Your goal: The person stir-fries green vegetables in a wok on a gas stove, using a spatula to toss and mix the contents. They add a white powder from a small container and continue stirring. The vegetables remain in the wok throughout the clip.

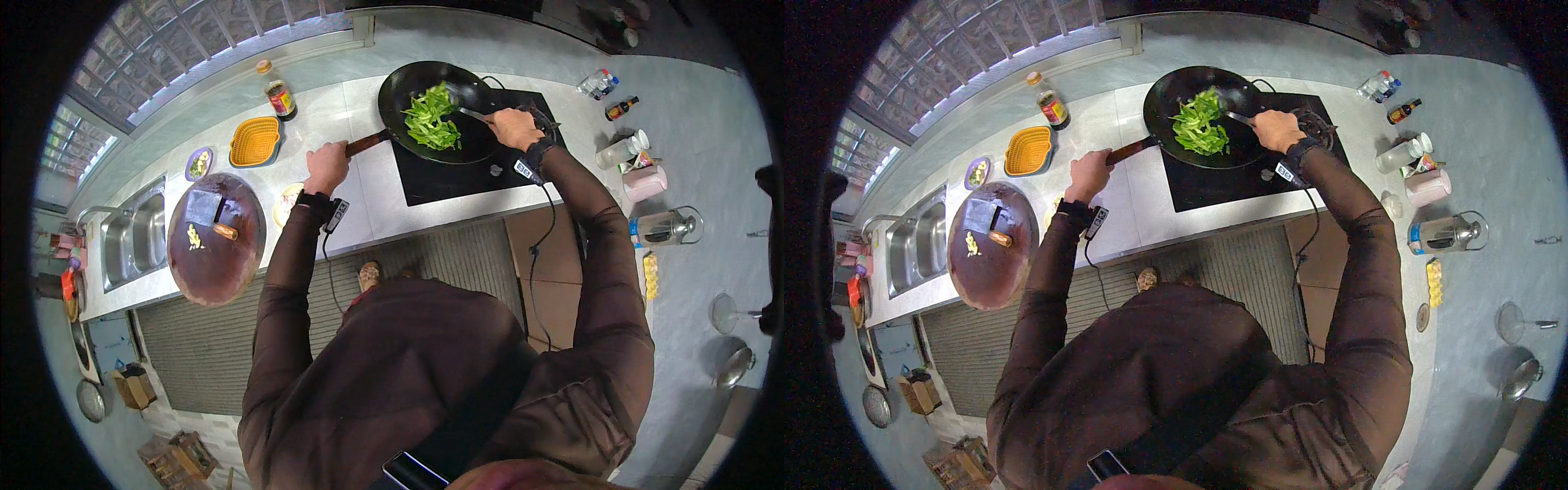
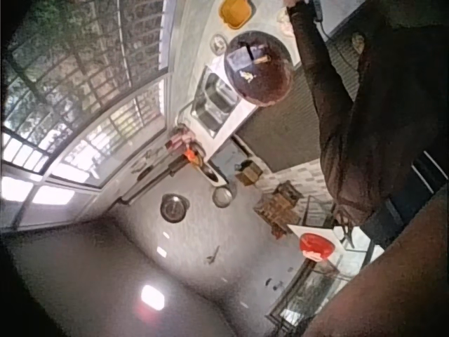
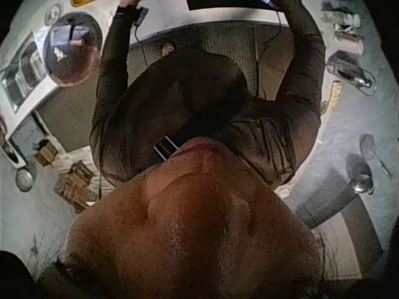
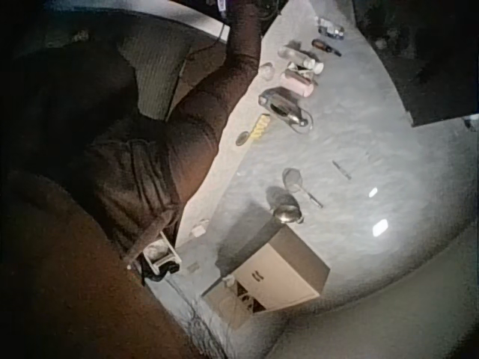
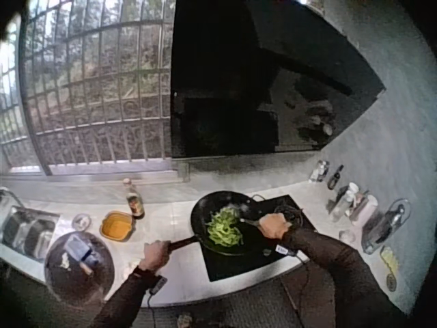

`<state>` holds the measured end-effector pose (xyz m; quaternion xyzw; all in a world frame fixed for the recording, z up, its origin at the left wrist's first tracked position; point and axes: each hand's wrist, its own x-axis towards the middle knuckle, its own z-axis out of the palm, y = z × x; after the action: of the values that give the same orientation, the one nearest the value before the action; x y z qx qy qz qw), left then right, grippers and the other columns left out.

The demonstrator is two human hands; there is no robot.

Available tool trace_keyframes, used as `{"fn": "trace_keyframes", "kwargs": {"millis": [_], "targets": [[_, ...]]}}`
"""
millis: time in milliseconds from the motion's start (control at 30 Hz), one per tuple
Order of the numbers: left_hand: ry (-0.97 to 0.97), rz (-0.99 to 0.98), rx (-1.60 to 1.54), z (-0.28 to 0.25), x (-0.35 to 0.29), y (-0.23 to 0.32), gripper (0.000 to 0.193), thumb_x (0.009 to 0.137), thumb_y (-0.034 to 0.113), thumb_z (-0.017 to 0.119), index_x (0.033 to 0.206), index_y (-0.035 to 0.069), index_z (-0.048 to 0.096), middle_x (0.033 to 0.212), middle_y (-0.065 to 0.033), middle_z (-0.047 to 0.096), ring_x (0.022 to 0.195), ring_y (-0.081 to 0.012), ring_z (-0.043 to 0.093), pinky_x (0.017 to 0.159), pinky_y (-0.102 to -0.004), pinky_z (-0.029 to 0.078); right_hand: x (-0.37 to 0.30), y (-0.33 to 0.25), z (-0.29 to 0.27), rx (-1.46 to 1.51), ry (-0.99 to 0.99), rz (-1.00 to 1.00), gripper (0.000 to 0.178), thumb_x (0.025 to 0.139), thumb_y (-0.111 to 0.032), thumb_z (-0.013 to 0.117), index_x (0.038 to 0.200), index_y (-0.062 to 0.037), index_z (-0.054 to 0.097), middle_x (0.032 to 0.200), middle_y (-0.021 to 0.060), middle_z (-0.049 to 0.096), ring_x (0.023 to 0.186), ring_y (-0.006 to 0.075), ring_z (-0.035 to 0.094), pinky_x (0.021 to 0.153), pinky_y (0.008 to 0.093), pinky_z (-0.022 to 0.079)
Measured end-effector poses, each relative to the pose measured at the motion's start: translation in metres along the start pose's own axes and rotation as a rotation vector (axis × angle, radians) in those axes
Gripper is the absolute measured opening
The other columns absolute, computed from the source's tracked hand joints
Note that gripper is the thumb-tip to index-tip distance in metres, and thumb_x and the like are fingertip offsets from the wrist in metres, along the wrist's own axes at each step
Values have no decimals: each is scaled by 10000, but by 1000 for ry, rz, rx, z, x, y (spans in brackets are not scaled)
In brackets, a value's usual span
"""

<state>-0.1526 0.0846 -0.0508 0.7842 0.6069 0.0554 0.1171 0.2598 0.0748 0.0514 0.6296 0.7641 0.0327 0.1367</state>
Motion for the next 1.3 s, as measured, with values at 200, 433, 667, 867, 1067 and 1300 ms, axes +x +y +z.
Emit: {"fn": "trace_keyframes", "kwargs": {"millis": [200, 433, 667, 867, 1067, 1300], "targets": [[-34, -15, 30, 0, 3, 1, 336, 879, 260, 667, 1210, 210, 653, 1018, -93, 709, 979, -308, 676, 805, -516, 457, 6, -1, -16, -282, 115, -101, 373, 871, -167, 590, 1236, -197, 661, 870, 140, 721, 811, 316, 720, 660, 459, 570], [-3, 13, 32, 2, 3, -1, 339, 875, 247, 666, 1211, 205, 657, 1011, -98, 707, 977, -306, 673, 797, -512, 457, -8, -58, 40, 628, -27, 8, 333, 948, -226, 515, 1222, -117, 669, 950, 267, 670, 912, 439, 660, 763, 506, 528], [40, 30, 7, 6, 2, -1, 230, 876, 224, 666, 1098, 166, 676, 983, -111, 703, 939, -315, 684, 820, -519, 448, -46, -43, 49, 545, -59, 25, 408, 946, -192, 498, 1334, -131, 608, 1002, 207, 702, 922, 361, 686, 783, 432, 537], [44, 21, -7, 1, 0, 1, 246, 889, 231, 649, 1128, 185, 675, 997, -111, 705, 935, -315, 686, 827, -518, 444, -52, -39, 23, 657, -181, -113, 360, 910, -122, 517, 1235, -70, 664, 1164, 200, 671, 972, 371, 680, 835, 403, 529], [73, 36, -15, 3, -1, -2, 226, 892, 243, 644, 1106, 181, 686, 987, -107, 709, 930, -309, 688, 833, -520, 438, -60, -18, 20, 552, -266, -47, 312, 913, -125, 551, 1179, -31, 685, 1007, 261, 688, 878, 342, 692, 809, 378, 524], [47, 35, -5, 0, 0, 0, 223, 890, 239, 648, 1100, 175, 690, 986, -103, 711, 936, -312, 687, 835, -524, 437, -57, 4, -1, 610, -251, -66, 305, 916, -134, 562, 1175, -35, 689, 1068, 199, 713, 940, 285, 706, 828, 368, 534]]}}
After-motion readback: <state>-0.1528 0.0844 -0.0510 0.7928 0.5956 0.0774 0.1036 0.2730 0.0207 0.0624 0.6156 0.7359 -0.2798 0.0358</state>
